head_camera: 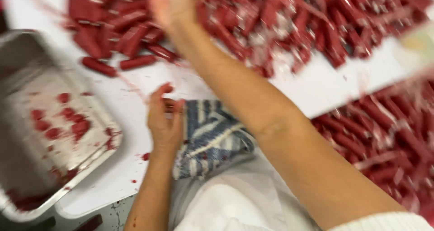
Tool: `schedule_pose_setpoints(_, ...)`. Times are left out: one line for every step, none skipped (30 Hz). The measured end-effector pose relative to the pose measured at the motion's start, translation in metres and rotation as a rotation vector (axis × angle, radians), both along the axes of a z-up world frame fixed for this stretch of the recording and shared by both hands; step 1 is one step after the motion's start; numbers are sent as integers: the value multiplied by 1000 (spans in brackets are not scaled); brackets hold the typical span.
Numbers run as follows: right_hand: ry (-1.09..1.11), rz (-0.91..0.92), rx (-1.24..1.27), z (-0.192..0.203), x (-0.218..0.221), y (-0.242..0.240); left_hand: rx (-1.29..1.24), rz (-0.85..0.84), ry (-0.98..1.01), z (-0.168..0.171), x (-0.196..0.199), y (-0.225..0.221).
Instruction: The person packages red cylindrical food products by sliding them into clear plastic tubes and securing the ends with elastic bands.
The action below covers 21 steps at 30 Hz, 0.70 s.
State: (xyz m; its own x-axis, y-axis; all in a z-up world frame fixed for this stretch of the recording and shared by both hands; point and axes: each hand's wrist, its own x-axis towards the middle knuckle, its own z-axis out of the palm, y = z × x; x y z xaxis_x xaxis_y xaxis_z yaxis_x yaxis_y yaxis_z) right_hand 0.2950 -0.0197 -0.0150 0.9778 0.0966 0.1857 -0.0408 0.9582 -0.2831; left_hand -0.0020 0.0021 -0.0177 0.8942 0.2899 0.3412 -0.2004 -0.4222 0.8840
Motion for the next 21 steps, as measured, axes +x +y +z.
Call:
schedule_pose_setpoints(-141, -6, -39, 27, -51, -6, 36, -23, -12, 11, -6, -1)
schedule_pose_setpoints(-307, 17, -71, 65, -100, 9, 83, -20, -52, 26, -4, 4)
schedule_pose_setpoints(-305, -11, -80, 70, -139, -22, 77, -49, -51, 17, -1, 5)
schedule_pose_setpoints(-412, 125, -492, 75, -183, -47, 215, -48, -160, 7, -3, 6)
schedule_pose_setpoints(-499, 264, -909, 80, -229, -71, 352, -49, -269, -2, -6, 8)
schedule_pose_setpoints(-494, 263, -910, 75, -244, -103, 351, -52, -265, -1, -17, 0)
schedule_pose_setpoints(-754, 124, -1099, 70, -259, -134, 377, -202, -144, 0, -28, -8)
schedule_pose_setpoints(-1024, -30, -1280, 66, -272, -167, 401, -348, -30, 2, -36, -18)
schedule_pose_setpoints(-1026, -33, -1284, 59, -265, -196, 399, -350, -35, 12, -38, -32)
schedule_pose_setpoints(-977, -106, -1355, 53, -259, -224, 541, -356, -83, 22, -43, -45)
schedule_pose_setpoints(-926, -179, -1424, 47, -254, -252, 683, -362, -132, 33, -47, -59)
schedule_pose_setpoints(-931, -193, -1429, 41, -234, -274, 685, -365, -146, 27, -48, -60)
schedule_pose_setpoints(-839, -420, -1615, 36, -214, -296, 740, -344, -95, 21, -49, -62)
schedule_pose_setpoints(-727, -646, -1784, 30, -198, -317, 794, -322, -35, 15, -53, -64)
schedule_pose_setpoints(-727, -654, -1784, 29, -172, -336, 796, -324, -42, 14, -49, -65)
schedule_pose_setpoints(-837, -749, -1912, 27, -149, -354, 789, -325, -22, 13, -49, -64)
schedule_pose_setpoints(-951, -843, -2036, 25, -126, -371, 782, -327, -2, 12, -49, -63)
schedule_pose_setpoints(-962, -852, -2026, 34, -122, -369, 787, -316, -8, 14, -49, -64)
schedule_pose_setpoints(-1118, -765, -2173, 42, -117, -366, 772, -312, -30, 15, -49, -63)
schedule_pose_setpoints(-1267, -657, -2319, 48, -117, -365, 754, -318, -44, 17, -52, -63)
schedule_pose_setpoints(-1268, -658, -2316, 36, -107, -366, 756, -315, -44, 16, -51, -63)
